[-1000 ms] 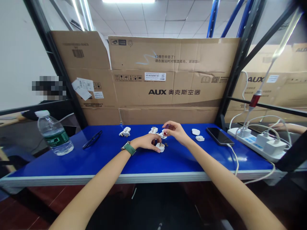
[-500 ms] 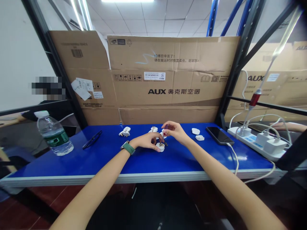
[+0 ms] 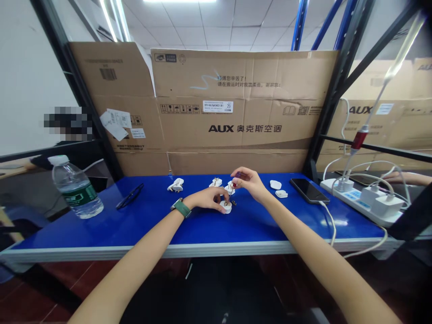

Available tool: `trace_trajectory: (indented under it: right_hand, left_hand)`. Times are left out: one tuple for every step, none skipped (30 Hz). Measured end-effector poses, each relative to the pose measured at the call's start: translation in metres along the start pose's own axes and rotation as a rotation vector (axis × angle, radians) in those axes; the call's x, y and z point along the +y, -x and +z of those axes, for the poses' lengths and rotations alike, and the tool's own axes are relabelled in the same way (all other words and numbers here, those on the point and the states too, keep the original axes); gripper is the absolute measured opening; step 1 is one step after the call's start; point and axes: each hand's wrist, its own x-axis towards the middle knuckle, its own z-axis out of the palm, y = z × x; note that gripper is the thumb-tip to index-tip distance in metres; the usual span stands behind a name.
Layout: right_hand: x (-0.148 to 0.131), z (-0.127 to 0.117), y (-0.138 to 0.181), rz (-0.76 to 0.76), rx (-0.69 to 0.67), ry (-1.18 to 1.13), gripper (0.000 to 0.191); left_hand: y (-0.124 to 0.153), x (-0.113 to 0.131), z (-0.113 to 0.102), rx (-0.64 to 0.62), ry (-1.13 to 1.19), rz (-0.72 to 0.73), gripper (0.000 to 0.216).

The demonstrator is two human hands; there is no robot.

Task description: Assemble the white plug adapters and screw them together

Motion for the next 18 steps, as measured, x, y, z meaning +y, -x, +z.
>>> trace_trajectory:
  right_hand:
    - [0.0, -0.0004, -0.0001, -0.003, -0.007, 0.003, 0.029]
    - [0.0003, -0.0007, -0.0001, -0.005, -0.016, 0.006, 0.029]
    - [0.0008, -0.001, 0.0, -0.008, -0.026, 0.009, 0.029]
    - [0.0014, -0.0012, 0.0001, -0.01, -0.033, 0.012, 0.029]
    - [0.002, -0.0014, 0.0002, -0.012, -0.039, 0.015, 0.029]
    - [0.0025, -0.0016, 0.0004, -0.015, -0.042, 0.017, 0.029]
    - [0.003, -0.0018, 0.0006, -0.017, -0.044, 0.018, 0.029]
    - [0.0033, -0.0019, 0.0007, -0.019, -0.046, 0.019, 0.029]
    - [0.0034, -0.002, 0.0009, -0.019, -0.048, 0.019, 0.029]
    - [0.0035, -0.002, 0.0011, -0.02, -0.051, 0.02, 0.029]
    - [0.0035, -0.0019, 0.0013, -0.02, -0.053, 0.021, 0.029]
    - [0.0035, -0.0017, 0.0014, -0.02, -0.055, 0.023, 0.029]
    - [0.0035, -0.0014, 0.0017, -0.019, -0.058, 0.027, 0.029]
    - [0.0035, -0.001, 0.0019, -0.018, -0.062, 0.031, 0.029]
    - [0.0035, -0.0007, 0.0021, -0.017, -0.065, 0.034, 0.029]
    - [0.0035, -0.0003, 0.0024, -0.016, -0.068, 0.038, 0.029]
    - [0.0036, 0.0001, 0.0025, -0.015, -0.072, 0.04, 0.029]
    - [0.0037, 0.0003, 0.0027, -0.014, -0.076, 0.042, 0.029]
  left_hand:
    - [0.0, 0.0003, 0.0001, -0.001, -0.001, -0.008, 0.038]
    - [-0.0001, 0.0005, 0.0003, -0.003, 0.0, -0.02, 0.039]
    - [-0.0001, 0.0006, 0.0005, -0.008, 0.002, -0.033, 0.04]
    - [-0.0001, 0.0005, 0.0008, -0.013, 0.006, -0.047, 0.04]
    - [0.0, 0.0004, 0.0011, -0.019, 0.01, -0.06, 0.041]
    - [0.0, 0.0002, 0.0014, -0.024, 0.013, -0.067, 0.041]
    - [0.0001, 0.0001, 0.0017, -0.027, 0.016, -0.07, 0.042]
    - [0.0002, -0.0001, 0.0019, -0.028, 0.02, -0.071, 0.042]
    - [0.0002, -0.0001, 0.0021, -0.027, 0.027, -0.07, 0.042]
    - [0.0003, -0.0001, 0.0022, -0.026, 0.034, -0.07, 0.043]
    - [0.0004, 0.0, 0.0022, -0.026, 0.041, -0.072, 0.044]
    - [0.0004, 0.0001, 0.0022, -0.027, 0.046, -0.074, 0.044]
    - [0.0005, 0.0003, 0.0021, -0.028, 0.047, -0.075, 0.044]
    - [0.0005, 0.0005, 0.002, -0.029, 0.045, -0.075, 0.044]
    - [0.0006, 0.0007, 0.002, -0.029, 0.043, -0.074, 0.044]
    - [0.0007, 0.0008, 0.0019, -0.028, 0.043, -0.075, 0.044]
    - [0.0007, 0.0009, 0.0019, -0.027, 0.046, -0.077, 0.044]
    - [0.0008, 0.0009, 0.0019, -0.027, 0.048, -0.078, 0.044]
